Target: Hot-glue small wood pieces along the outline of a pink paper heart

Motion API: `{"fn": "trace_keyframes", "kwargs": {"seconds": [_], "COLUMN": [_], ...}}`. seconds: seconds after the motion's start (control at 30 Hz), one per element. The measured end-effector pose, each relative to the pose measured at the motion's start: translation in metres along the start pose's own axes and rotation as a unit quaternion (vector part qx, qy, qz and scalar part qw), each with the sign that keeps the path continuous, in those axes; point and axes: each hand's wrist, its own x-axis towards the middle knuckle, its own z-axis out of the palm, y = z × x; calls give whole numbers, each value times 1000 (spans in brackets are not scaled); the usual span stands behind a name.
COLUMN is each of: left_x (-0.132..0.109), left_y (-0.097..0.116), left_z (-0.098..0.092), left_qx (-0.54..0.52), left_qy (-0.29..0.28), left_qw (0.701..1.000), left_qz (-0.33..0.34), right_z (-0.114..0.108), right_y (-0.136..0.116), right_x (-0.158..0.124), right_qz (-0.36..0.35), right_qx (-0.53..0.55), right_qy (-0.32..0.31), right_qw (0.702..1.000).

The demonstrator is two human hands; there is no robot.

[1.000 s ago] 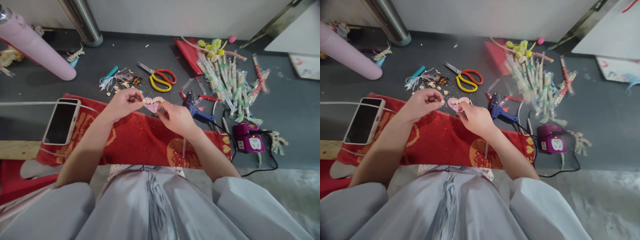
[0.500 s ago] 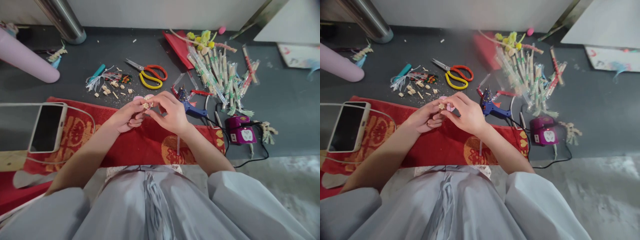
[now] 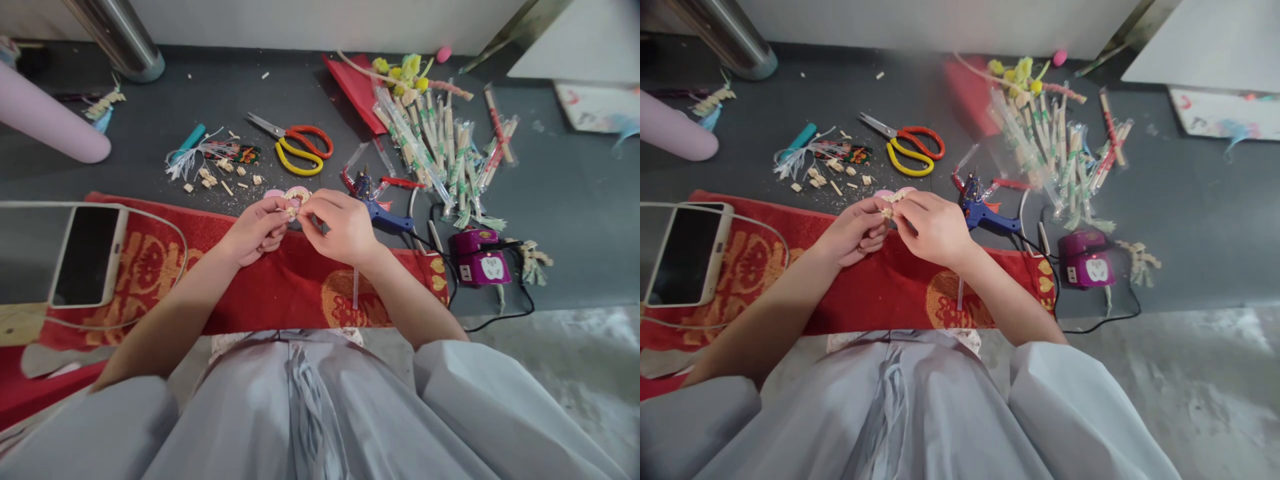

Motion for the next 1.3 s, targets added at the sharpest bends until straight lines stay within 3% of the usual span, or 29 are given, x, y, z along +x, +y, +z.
{"fn": "trace_keyframes", "kwargs": {"seconds": [0.13, 0.27, 0.37, 0.6, 0.77, 1.0, 1.13, 1.3], "left_x": [1, 2, 2, 7, 6, -6, -8, -10], "left_y": [2, 7, 10, 6, 2, 2, 3, 2], "left_z": [-3, -9, -13, -23, -27, -20, -14, -4], "left_qx": [33, 64, 89, 163, 301, 526, 577, 609], "left_qy": [64, 134, 173, 221, 240, 253, 243, 216], "left_qw": [997, 988, 978, 957, 912, 801, 772, 754], "left_qz": [13, 49, 72, 98, 145, 135, 113, 121], "right_z": [-8, -21, -31, -38, -36, -32, -29, -21], "right_y": [-4, -11, -11, 3, 6, 13, 13, 9], "right_x": [4, 11, 16, 16, 14, 9, 9, 9], "right_qz": [12, 44, 101, 159, 188, 168, 163, 167], "right_qx": [-42, -95, -157, -230, -251, -190, -175, -78], "right_qy": [-159, -311, -369, -375, -366, -306, -308, -262], "right_qw": [986, 945, 911, 884, 876, 917, 921, 947]}}
